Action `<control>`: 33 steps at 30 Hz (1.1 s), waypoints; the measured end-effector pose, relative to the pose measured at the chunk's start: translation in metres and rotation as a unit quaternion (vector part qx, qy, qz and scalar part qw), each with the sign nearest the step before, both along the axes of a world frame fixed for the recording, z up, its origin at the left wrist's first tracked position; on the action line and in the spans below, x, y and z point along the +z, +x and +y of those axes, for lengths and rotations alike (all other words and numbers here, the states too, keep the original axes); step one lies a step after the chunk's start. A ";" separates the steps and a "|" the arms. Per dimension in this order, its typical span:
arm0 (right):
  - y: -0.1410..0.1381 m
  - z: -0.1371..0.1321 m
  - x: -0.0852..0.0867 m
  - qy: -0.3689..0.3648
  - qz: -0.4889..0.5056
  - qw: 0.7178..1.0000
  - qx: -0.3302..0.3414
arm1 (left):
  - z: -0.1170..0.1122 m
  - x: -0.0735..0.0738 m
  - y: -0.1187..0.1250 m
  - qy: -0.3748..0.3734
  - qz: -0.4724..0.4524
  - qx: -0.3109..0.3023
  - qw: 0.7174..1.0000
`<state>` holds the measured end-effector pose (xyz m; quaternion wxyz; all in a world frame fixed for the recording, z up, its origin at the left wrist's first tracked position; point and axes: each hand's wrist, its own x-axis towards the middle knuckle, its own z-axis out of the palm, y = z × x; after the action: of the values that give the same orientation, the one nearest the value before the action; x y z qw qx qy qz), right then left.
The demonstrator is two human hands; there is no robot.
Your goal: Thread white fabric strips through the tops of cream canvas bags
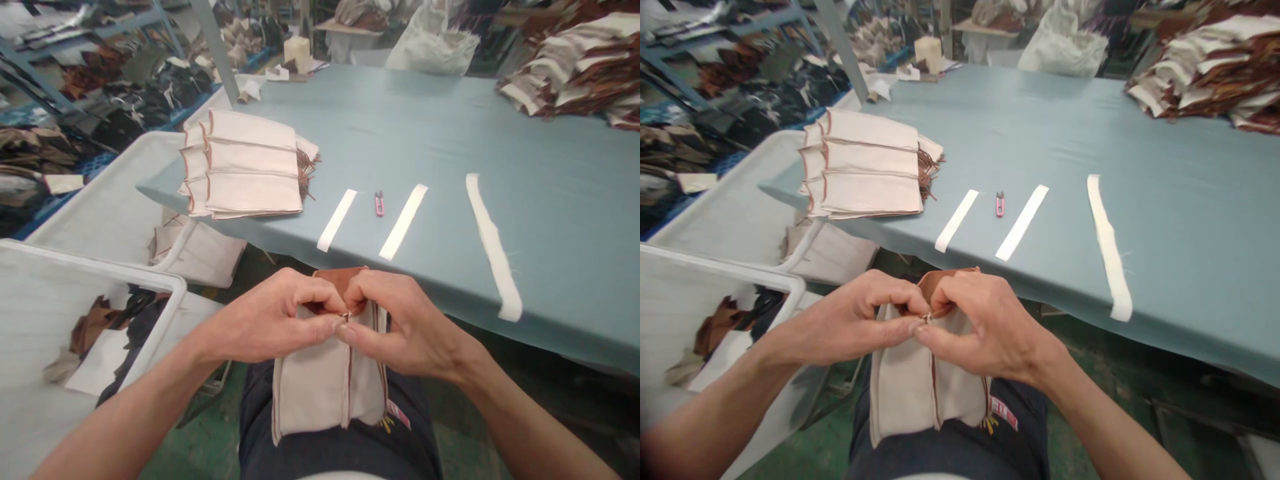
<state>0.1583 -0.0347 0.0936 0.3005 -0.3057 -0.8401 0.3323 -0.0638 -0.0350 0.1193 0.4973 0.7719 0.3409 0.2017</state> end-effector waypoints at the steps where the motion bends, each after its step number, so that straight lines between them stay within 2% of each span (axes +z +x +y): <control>1: -0.001 0.001 0.000 -0.012 -0.001 1.000 0.006 | 0.000 0.000 0.000 -0.003 0.001 0.001 1.000; 5: 0.001 0.005 -0.002 -0.067 -0.002 0.997 0.028 | 0.000 -0.001 0.001 -0.016 0.009 0.009 1.000; 11: 0.001 0.004 0.000 -0.045 -0.020 0.999 -0.004 | 0.001 -0.001 0.008 -0.025 0.023 0.044 0.998; 21: -0.006 0.003 -0.002 -0.053 -0.008 0.998 -0.021 | 0.006 -0.013 0.000 -0.142 -0.025 0.044 0.989; 28: -0.008 0.001 -0.001 -0.010 -0.032 0.999 -0.014 | 0.000 -0.009 0.005 -0.098 -0.018 0.085 0.991; 33: -0.008 0.000 0.004 0.032 -0.069 0.997 -0.004 | -0.008 -0.013 0.004 -0.055 -0.033 0.100 0.993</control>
<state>0.1506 -0.0351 0.0977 0.2534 -0.3215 -0.8677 0.2818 -0.0600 -0.0432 0.1060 0.5274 0.6983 0.4104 0.2566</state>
